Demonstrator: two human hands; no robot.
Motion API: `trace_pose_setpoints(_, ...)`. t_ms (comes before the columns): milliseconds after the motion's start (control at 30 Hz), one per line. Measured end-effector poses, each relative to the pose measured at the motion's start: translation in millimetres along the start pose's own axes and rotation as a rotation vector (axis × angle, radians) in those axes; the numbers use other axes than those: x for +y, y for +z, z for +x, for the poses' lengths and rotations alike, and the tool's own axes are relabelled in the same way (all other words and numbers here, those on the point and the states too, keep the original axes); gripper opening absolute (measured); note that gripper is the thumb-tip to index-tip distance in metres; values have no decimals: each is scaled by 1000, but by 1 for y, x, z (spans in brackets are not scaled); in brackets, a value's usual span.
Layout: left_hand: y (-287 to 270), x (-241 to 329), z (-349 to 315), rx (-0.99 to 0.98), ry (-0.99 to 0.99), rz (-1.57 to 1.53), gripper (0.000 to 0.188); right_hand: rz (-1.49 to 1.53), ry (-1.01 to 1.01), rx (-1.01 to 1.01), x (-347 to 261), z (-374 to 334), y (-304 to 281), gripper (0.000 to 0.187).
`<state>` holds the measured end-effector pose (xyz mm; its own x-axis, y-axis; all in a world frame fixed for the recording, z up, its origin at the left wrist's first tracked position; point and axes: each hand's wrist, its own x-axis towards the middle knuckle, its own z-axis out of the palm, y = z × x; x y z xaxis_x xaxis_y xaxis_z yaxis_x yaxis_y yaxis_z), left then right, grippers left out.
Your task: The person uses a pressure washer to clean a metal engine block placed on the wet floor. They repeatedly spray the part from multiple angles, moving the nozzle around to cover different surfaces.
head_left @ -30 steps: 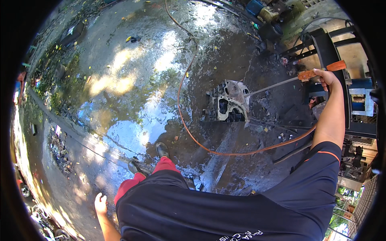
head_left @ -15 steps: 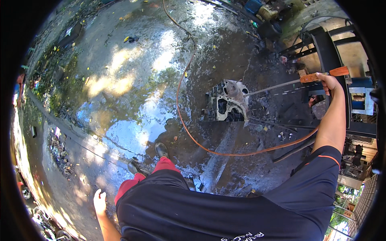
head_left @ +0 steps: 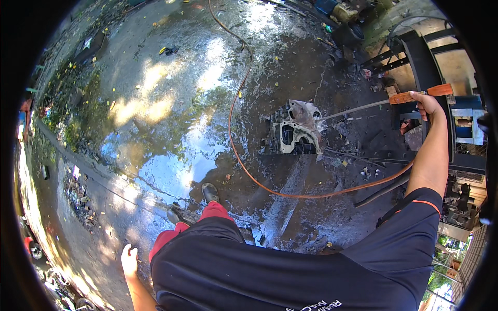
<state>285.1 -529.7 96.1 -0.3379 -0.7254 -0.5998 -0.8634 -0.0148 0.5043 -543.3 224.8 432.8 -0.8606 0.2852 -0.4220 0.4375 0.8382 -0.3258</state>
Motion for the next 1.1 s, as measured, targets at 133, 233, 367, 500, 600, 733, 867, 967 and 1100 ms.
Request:
trace_pose_setpoints(133,2,-1,3,14,43,-1,43,1,6,0,2,-4,1,45)
trace_pose_setpoints(233,5,0,7,4,58,-8,42,25,-32,0,4,-10,2,42)
trace_pose_setpoints(367,7,2,13,-25,72,-20,43,14,-22,28,5,-17,5,38)
trace_pose_setpoints(500,9,10,21,-23,70,23,44,29,-39,13,5,-24,8,38)
trace_pose_setpoints(600,12,16,32,-26,83,80,43,32,-30,51,6,-29,13,38)
trace_pose_setpoints(733,20,19,50,-36,114,76,43,60,-51,58,9,-34,15,37)
trace_pose_setpoints(867,26,14,76,-95,132,53,45,141,-33,11,12,-35,18,38)
trace_pose_setpoints(967,30,7,98,-119,26,47,47,246,-25,-80,12,-39,23,41)
trace_pose_setpoints(1100,36,12,140,-163,-31,248,56,184,-65,-182,1,-35,31,46)
